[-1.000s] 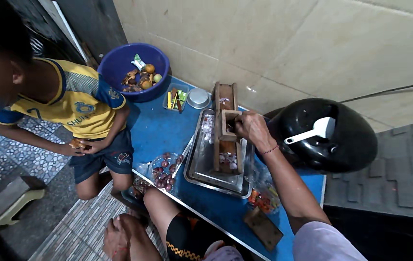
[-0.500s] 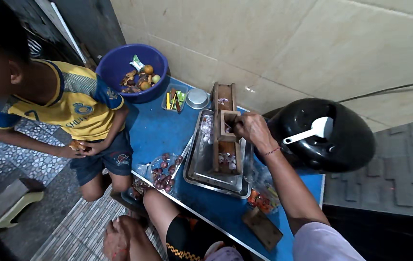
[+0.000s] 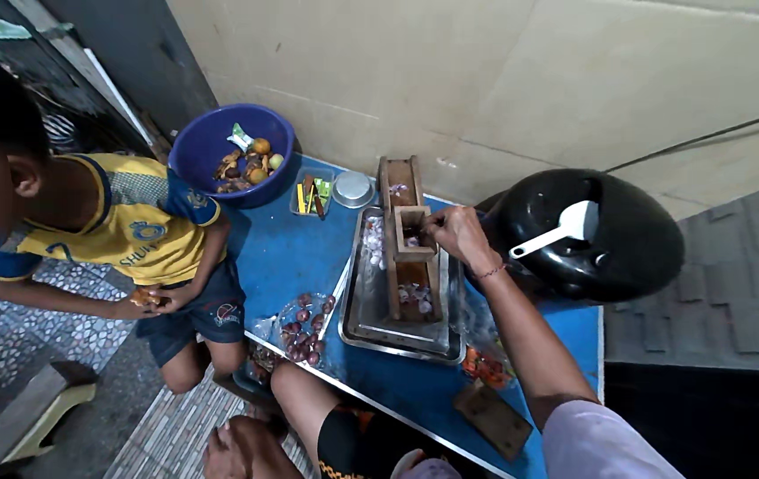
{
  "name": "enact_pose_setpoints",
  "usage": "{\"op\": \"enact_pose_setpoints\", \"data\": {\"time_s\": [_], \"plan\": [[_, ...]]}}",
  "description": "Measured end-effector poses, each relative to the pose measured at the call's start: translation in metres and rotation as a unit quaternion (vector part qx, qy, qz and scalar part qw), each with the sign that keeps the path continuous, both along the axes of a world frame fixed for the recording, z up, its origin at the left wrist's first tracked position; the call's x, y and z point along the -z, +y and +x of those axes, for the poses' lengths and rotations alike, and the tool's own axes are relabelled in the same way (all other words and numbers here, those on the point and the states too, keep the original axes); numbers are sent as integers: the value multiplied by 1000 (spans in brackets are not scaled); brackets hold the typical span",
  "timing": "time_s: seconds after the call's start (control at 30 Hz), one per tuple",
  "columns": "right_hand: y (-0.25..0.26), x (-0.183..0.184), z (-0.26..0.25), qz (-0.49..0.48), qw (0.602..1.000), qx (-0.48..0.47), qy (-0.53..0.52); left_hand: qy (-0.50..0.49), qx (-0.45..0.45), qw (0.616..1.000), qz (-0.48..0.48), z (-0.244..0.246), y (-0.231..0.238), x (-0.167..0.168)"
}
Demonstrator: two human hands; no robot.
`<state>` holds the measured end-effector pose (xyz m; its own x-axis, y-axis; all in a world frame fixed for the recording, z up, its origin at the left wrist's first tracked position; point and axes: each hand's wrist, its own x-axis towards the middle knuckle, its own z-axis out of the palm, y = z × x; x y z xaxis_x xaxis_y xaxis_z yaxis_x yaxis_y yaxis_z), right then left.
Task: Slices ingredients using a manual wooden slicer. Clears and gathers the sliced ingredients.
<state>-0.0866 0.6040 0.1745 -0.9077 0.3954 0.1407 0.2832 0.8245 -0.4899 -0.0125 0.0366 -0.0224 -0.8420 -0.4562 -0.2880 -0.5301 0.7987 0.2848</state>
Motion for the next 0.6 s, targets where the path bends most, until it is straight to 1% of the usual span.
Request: {"op": "enact_pose_setpoints", "data": {"time_s": [0.1, 0.17, 0.27, 0.4, 0.53, 0.6], "plan": [[-5, -9, 1, 22, 999, 24, -16, -1, 7, 1000, -16, 1, -3, 5], [-9, -13, 0, 38, 999, 24, -7, -9, 9, 1000, -27, 0, -6, 10], [-11, -10, -3, 27, 1000, 9, 0, -6, 6, 999, -31, -3, -7, 14], [-9, 0, -8, 21, 999, 7, -26, -6, 13, 999, -31, -2, -8, 16], [-10, -6, -5, 41, 998, 40, -30, 0, 11, 999, -36, 1, -12, 23], [-11, -8, -4, 51, 998, 36, -21, 2, 7, 999, -45, 1, -16, 30]]}}
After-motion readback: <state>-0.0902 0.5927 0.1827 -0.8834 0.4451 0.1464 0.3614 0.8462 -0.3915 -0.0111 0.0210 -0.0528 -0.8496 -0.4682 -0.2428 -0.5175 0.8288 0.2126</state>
